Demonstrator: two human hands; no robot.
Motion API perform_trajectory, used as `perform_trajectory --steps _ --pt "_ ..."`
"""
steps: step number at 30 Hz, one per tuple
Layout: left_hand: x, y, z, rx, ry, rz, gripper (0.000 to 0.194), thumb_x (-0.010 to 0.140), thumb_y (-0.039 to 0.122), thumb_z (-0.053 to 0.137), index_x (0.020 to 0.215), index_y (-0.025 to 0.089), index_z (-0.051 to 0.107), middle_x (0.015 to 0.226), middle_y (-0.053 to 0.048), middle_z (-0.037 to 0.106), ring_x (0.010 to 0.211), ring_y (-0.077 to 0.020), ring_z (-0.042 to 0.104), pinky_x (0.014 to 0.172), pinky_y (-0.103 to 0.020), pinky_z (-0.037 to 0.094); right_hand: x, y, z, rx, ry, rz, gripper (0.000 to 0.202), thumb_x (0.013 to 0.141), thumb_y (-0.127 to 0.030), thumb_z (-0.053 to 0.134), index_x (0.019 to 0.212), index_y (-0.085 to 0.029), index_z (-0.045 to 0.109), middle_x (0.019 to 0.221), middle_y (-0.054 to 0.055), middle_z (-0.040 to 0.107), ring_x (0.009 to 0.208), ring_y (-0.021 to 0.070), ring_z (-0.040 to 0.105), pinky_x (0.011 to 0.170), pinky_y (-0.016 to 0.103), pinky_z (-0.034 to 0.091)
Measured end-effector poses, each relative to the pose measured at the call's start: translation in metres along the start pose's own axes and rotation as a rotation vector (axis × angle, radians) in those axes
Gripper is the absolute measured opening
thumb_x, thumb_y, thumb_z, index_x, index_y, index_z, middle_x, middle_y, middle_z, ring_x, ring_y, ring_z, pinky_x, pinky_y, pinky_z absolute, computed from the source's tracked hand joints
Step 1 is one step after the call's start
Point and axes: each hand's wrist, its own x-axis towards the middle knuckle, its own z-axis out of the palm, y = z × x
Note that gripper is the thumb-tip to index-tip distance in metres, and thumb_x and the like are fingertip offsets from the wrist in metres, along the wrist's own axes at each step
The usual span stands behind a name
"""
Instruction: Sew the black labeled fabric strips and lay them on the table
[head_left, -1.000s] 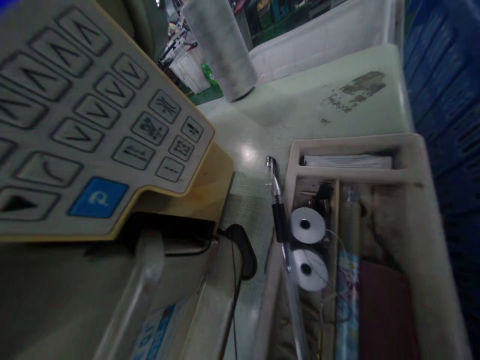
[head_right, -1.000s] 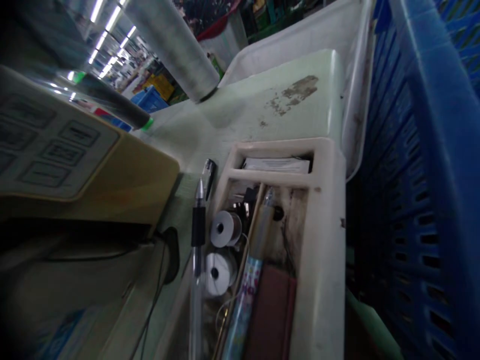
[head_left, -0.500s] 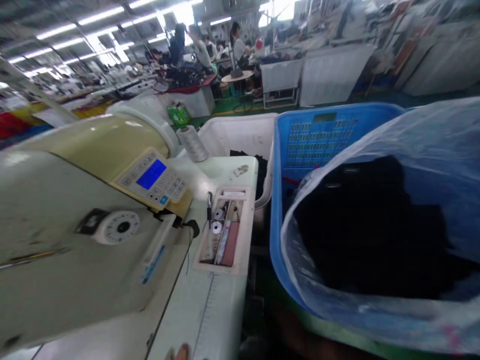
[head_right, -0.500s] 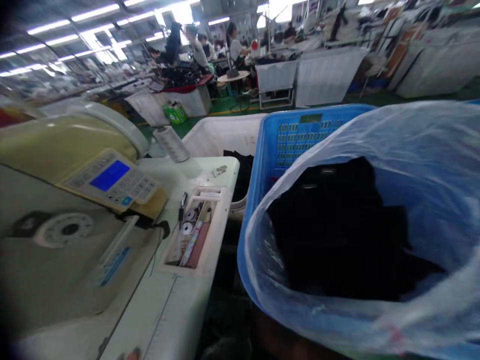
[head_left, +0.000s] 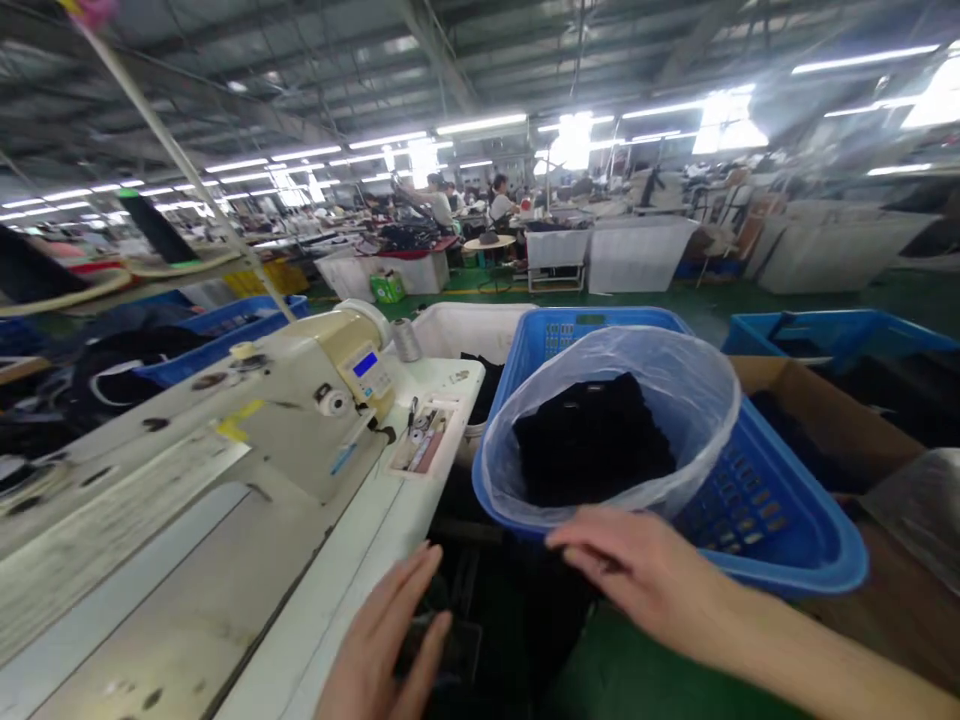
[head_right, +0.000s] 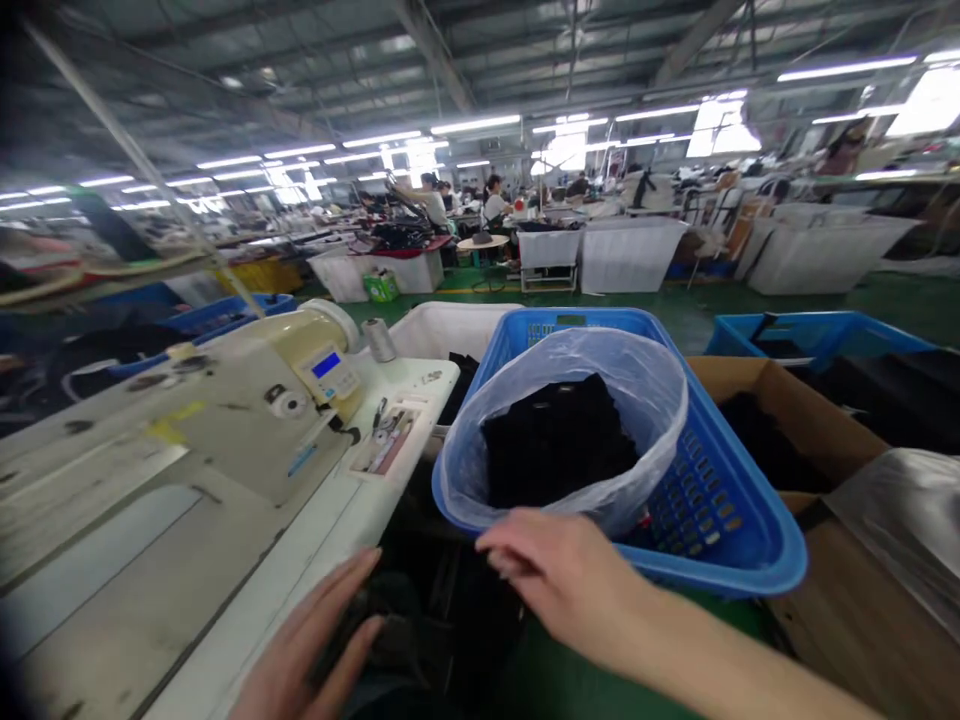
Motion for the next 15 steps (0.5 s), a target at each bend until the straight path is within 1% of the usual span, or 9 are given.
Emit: perform_trajectory --steps 2,3,4,6,8,10,12,13,15 --pt "0.025 0.037 0.006 -0.202 -0.018 -0.128 0.047 0.097 0.036 0.054 0.143 0.03 0.05 0.141 -0.008 0.06 0.126 -0.0271 0.061 0.104 -0.043 0.055 0.021 -0.008 -0.047 -0.029 0.13 0.001 0.029 0.096 -0.034 0.046 0.107 -0.026 0.072 0.097 0.002 0.073 0.087 0.0182 0.066 0.08 0.029 0.05" --pt "0.04 0.054 0.011 -0.341 -0.029 -0.19 0.048 0.099 0.039 0.051 0.145 0.027 0.047 0.143 -0.01 0.058 0.127 -0.0277 0.06 0.105 -0.046 0.054 0.035 -0.006 -0.065 -0.055 0.131 0.033 0.031 0.095 -0.04 0.047 0.106 -0.025 0.072 0.101 0.002 0.073 0.093 0.0198 0.066 0.084 0.032 0.05" --pt "0.056 0.068 0.018 -0.497 -0.041 -0.243 0.054 0.099 0.041 0.05 0.149 0.024 0.041 0.143 -0.012 0.058 0.129 -0.028 0.059 0.106 -0.047 0.053 0.05 0.0 -0.079 -0.089 0.112 0.072 0.032 0.093 -0.044 0.049 0.101 -0.024 0.072 0.099 0.001 0.073 0.092 0.0203 0.066 0.084 0.032 0.049" --pt "0.089 0.088 0.036 -0.783 -0.084 -0.373 0.06 0.1 0.042 0.049 0.153 0.02 0.034 0.145 -0.016 0.055 0.132 -0.0276 0.056 0.107 -0.046 0.051 0.081 0.019 -0.092 -0.148 0.054 0.146 0.032 0.091 -0.044 0.05 0.096 -0.021 0.072 0.091 0.0 0.072 0.086 0.0191 0.064 0.08 0.031 0.049" --pt "0.118 0.095 0.059 -0.939 -0.13 -0.577 0.059 0.101 0.041 0.05 0.151 0.016 0.035 0.141 -0.018 0.057 0.128 -0.0266 0.059 0.101 -0.039 0.055 0.108 0.044 -0.09 -0.19 -0.005 0.169 0.03 0.091 -0.04 0.051 0.089 -0.018 0.071 0.079 -0.001 0.07 0.075 0.0174 0.063 0.073 0.03 0.047" --pt "0.141 0.093 0.083 -0.931 -0.235 -0.777 0.059 0.098 0.027 0.054 0.151 0.01 0.033 0.128 -0.018 0.065 0.109 -0.0241 0.069 0.086 -0.032 0.06 0.126 0.068 -0.079 -0.237 -0.109 0.189 0.027 0.088 -0.039 0.06 0.075 -0.017 0.069 0.067 -0.001 0.065 0.066 0.0165 0.06 0.067 0.03 0.046" --pt "0.156 0.085 0.104 -0.89 -0.266 -0.847 0.06 0.09 0.011 0.056 0.147 0.005 0.038 0.116 -0.017 0.069 0.091 -0.0225 0.073 0.075 -0.03 0.06 0.135 0.088 -0.068 -0.283 -0.208 0.206 0.032 0.092 -0.042 0.062 0.072 -0.016 0.066 0.066 -0.002 0.062 0.062 0.015 0.058 0.064 0.029 0.047" --pt "0.16 0.081 0.112 -0.863 -0.268 -0.855 0.059 0.087 0.006 0.056 0.144 0.005 0.042 0.11 -0.016 0.071 0.086 -0.0221 0.073 0.073 -0.03 0.059 0.136 0.096 -0.063 -0.302 -0.258 0.212 0.032 0.094 -0.043 0.062 0.077 -0.015 0.066 0.07 -0.001 0.063 0.063 0.0143 0.059 0.064 0.03 0.049" --pt "0.166 0.072 0.123 -0.812 -0.261 -0.848 0.056 0.082 0.002 0.057 0.137 0.006 0.051 0.102 -0.013 0.072 0.083 -0.0232 0.073 0.074 -0.031 0.058 0.136 0.111 -0.057 -0.337 -0.351 0.222 0.03 0.096 -0.044 0.062 0.09 -0.015 0.066 0.083 0.0 0.066 0.07 0.0143 0.063 0.067 0.03 0.053"
